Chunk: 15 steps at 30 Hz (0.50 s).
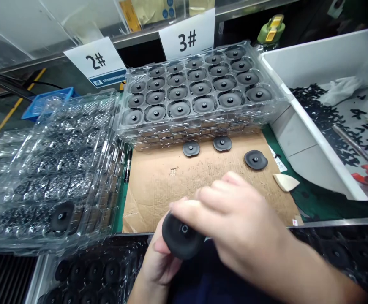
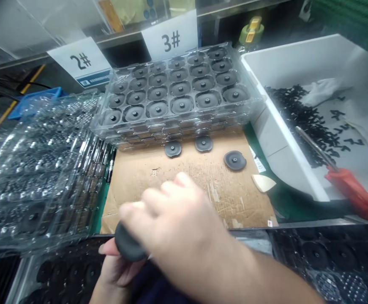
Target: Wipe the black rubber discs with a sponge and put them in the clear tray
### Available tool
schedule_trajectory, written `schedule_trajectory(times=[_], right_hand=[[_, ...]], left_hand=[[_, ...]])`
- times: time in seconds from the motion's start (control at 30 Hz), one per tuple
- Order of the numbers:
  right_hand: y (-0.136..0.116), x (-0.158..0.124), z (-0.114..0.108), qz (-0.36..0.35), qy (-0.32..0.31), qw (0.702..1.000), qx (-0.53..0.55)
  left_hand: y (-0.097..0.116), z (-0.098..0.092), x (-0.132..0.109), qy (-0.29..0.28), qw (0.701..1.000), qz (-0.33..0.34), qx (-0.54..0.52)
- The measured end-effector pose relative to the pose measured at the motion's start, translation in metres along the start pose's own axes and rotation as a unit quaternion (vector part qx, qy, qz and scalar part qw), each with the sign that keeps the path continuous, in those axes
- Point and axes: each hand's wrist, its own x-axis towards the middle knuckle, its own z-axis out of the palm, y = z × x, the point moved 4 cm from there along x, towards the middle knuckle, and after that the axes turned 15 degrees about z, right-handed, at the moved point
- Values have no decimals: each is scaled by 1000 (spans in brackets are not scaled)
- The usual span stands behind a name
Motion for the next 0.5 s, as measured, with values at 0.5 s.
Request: schedule_trajectory(times=[0.5], right_hand=[[118,-51,74,185,-1,981,57]], left_hand=[[11,7,7,-76,988,9,-136]])
